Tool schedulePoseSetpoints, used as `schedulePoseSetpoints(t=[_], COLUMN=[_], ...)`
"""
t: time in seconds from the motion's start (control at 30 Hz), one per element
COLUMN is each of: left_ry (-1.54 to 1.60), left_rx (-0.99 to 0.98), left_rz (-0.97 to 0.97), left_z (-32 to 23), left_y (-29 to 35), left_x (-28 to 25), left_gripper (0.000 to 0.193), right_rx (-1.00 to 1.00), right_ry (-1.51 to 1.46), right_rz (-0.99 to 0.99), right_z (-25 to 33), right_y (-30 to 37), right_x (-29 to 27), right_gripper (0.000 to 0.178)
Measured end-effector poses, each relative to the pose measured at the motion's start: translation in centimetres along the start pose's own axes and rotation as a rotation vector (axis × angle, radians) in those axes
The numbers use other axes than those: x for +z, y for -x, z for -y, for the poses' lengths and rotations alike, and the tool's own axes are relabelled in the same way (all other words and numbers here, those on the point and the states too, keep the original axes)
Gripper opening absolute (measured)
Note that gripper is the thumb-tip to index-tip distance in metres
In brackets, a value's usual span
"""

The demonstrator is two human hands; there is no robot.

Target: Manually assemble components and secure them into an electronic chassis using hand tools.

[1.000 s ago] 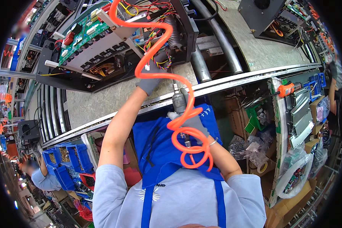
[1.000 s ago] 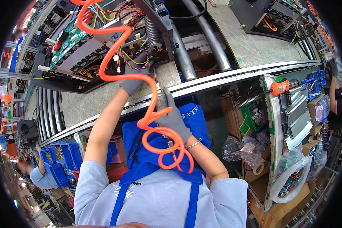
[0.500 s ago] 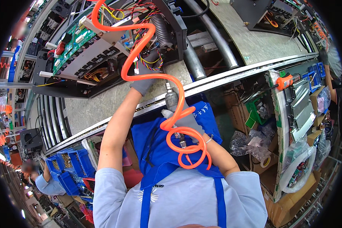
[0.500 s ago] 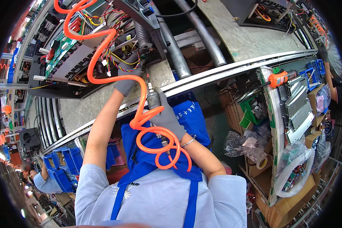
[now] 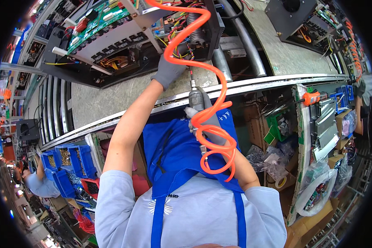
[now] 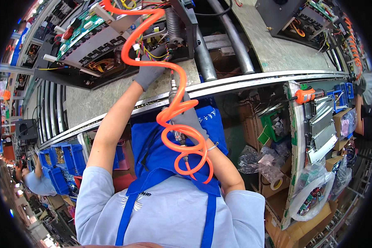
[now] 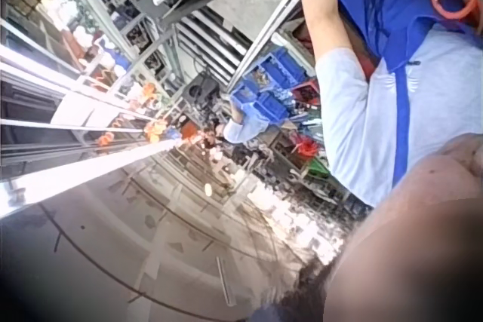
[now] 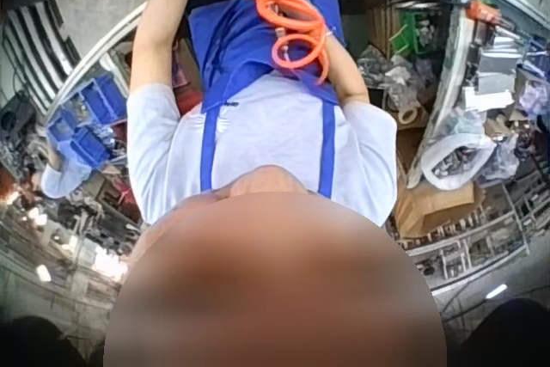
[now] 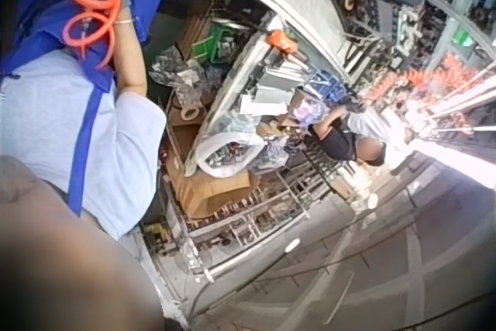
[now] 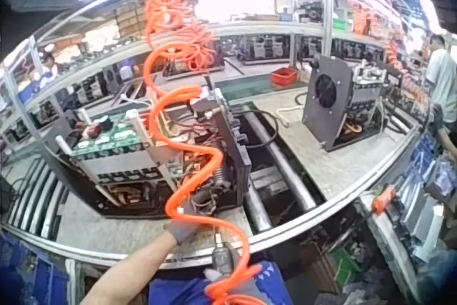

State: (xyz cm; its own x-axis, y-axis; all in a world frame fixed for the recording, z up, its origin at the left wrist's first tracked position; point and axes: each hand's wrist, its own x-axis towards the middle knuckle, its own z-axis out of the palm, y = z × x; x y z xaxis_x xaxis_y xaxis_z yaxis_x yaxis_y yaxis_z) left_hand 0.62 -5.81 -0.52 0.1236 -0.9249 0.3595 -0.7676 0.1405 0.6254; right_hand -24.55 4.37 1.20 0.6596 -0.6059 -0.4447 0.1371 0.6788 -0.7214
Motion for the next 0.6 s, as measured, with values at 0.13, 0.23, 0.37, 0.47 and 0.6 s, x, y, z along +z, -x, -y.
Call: schedulePoseSetpoints(t=[0.13,0.23,0.37,0.47,0.6], left_ry=[-0.035,-0.078,-0.012,0.016,-0.084], left_rx=[0.029,-0.002,-0.111,-0.208,-0.184], left_rz=[0.016,0.005,-0.107,-0.059,0.015], left_z=[-2.2,-3.1,-4.3,-6.1,-5.2], left_y=[0.3,1.7,2.9,2.6,1.8], left_x=[-1.4,-2.1,-2.2,-5.1,-5.5], left_gripper=[0.027,0.027,0.035,0.041,0.045], right_rx=[0.225,0.074,0.192,0.215,0.106], right_ry=[-0.15,0.024,-0.35,-0.489,-0.271], right_rz=[0.007,0.123,0.294,0.413,0.288], right_z=[1.3,5.4,4.9,5.1,5.9], right_y=[0.7,4.2,3.7,2.7,2.8], right_x=[-0.2,1.2,-2.0,-1.8,-0.9], right_gripper=[0.068,0.063,0.057,0.055,0.063])
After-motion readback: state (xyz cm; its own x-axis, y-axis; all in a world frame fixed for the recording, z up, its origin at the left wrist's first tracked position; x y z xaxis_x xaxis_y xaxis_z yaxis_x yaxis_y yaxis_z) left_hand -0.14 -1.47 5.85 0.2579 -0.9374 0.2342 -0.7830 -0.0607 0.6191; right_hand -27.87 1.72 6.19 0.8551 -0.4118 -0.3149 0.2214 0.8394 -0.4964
